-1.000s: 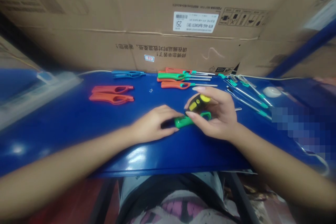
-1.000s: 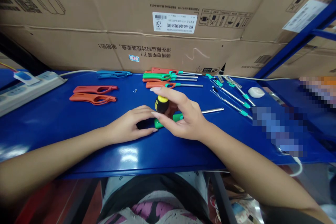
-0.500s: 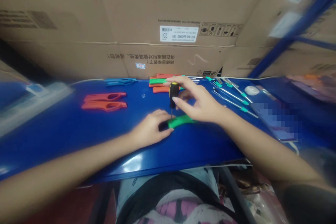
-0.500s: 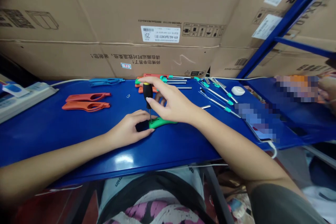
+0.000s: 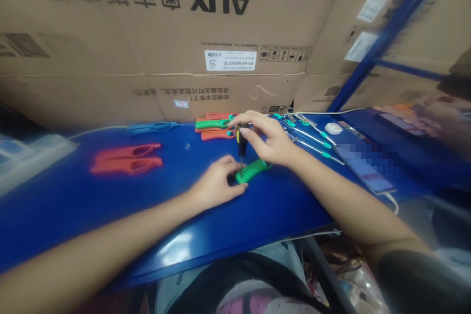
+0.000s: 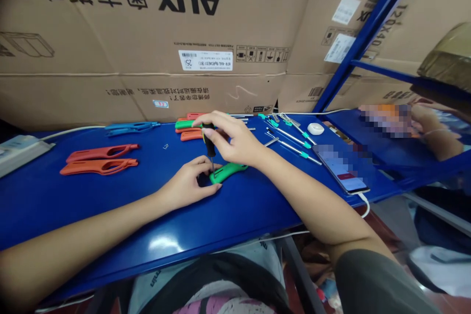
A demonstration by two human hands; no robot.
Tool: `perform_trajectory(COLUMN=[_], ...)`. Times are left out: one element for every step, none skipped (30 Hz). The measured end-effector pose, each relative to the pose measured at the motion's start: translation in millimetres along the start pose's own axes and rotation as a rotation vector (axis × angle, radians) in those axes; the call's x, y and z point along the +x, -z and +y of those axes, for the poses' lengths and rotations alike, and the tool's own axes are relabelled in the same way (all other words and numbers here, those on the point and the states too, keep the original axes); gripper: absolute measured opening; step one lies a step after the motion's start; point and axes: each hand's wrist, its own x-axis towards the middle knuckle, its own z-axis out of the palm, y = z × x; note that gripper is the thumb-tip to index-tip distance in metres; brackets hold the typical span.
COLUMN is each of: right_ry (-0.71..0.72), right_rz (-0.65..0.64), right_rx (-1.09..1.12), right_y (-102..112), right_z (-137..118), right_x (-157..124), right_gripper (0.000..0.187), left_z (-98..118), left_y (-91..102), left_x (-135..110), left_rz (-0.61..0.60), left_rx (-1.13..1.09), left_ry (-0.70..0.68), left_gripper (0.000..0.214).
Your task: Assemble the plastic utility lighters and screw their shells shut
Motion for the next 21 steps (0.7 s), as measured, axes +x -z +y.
perform_trajectory(right_ry=[0.018,0.051,0.088,0.116,0.13,0.129,0.107,0.076,0.046,0.029,0.03,0.052,0.095,0.144,0.182,0.204,0.205,0.186,0.152,0.117,0.093], right_rz=[0.053,0.098,0.125,0.125,0.106,0.079,0.051,0.033,0.034,0.054,0.09,0.125,0.144,0.142,0.114,0.069,0.017,-0.028,-0.054,-0.059,-0.044], right_rx=[-0.027,-0.068,-0.108,-0.13,-0.125,-0.09,-0.034,0.025,0.07,0.088,0.076,0.041,-0.003,-0.039,-0.06,-0.063,-0.054,-0.037,-0.017,0.002,0.014], right_y=[0.4,0.7,0.7,0.6,0.1,-0.6,-1.6,-2.6,-3.5,-4.0,-4.0,-3.4,-2.1,-0.5,1.4,3.1,4.4,5.0,4.8,3.8,2.2], right_z=[0.1,-0.3,-1.2,-2.5,-4.2,-5.9,-7.4,-8.3,-8.3,-7.4,-5.6,-3.2,-0.8,1.2,2.3,2.2,0.9,-1.4,-4.2,-7.1,-9.5], right_x=[-1.5,-2.7,-3.7,-4.2,-4.3,-4.1,-3.7,-3.2,-3.0,-3.0,-3.5,-4.3,-5.3,-6.2,-6.9,-7.1,-7.0,-6.5,-5.9,-5.4,-5.2], right_gripper=[0.022,0.021,0.021,0.021,0.022,0.025,0.029,0.031,0.029,0.025,0.02,0.017,0.018,0.021,0.024,0.029,0.034,0.037,0.039,0.038,0.035], left_z=[0.2,0.8,1.5,2.4,3.2,4.0,4.5,5.0,5.2,5.2,5.1,5.0,4.8,4.6,4.6,4.6,4.7,4.9,5.0,5.2,5.3], left_y=[0.4,0.8,1.2,1.7,2.0,2.3,2.5,2.6,2.6,2.6,2.5,2.4,2.3,2.2,2.2,2.3,2.4,2.6,2.9,3.2,3.4], left_x=[-0.8,-1.4,-1.9,-2.3,-2.7,-3.0,-3.3,-3.5,-3.8,-4.0,-4.1,-4.2,-4.2,-4.1,-3.9,-3.6,-3.3,-3.0,-2.8,-2.6,-2.6], left_rz=[0.0,-0.003,-0.006,-0.011,-0.02,-0.031,-0.044,-0.054,-0.062,-0.067,-0.069,-0.069,-0.068,-0.068,-0.069,-0.073,-0.078,-0.085,-0.091,-0.096,-0.099], left_rx=[0.0,0.007,0.022,0.044,0.072,0.104,0.134,0.159,0.178,0.189,0.194,0.197,0.198,0.198,0.201,0.206,0.214,0.224,0.234,0.243,0.249], left_ry=[-0.007,-0.014,-0.019,-0.023,-0.025,-0.028,-0.031,-0.037,-0.043,-0.047,-0.049,-0.048,-0.047,-0.046,-0.047,-0.049,-0.052,-0.056,-0.061,-0.066,-0.073], left_gripper=[0.035,0.036,0.036,0.037,0.037,0.037,0.037,0.036,0.035,0.035,0.035,0.036,0.037,0.038,0.039,0.039,0.038,0.037,0.036,0.034,0.032])
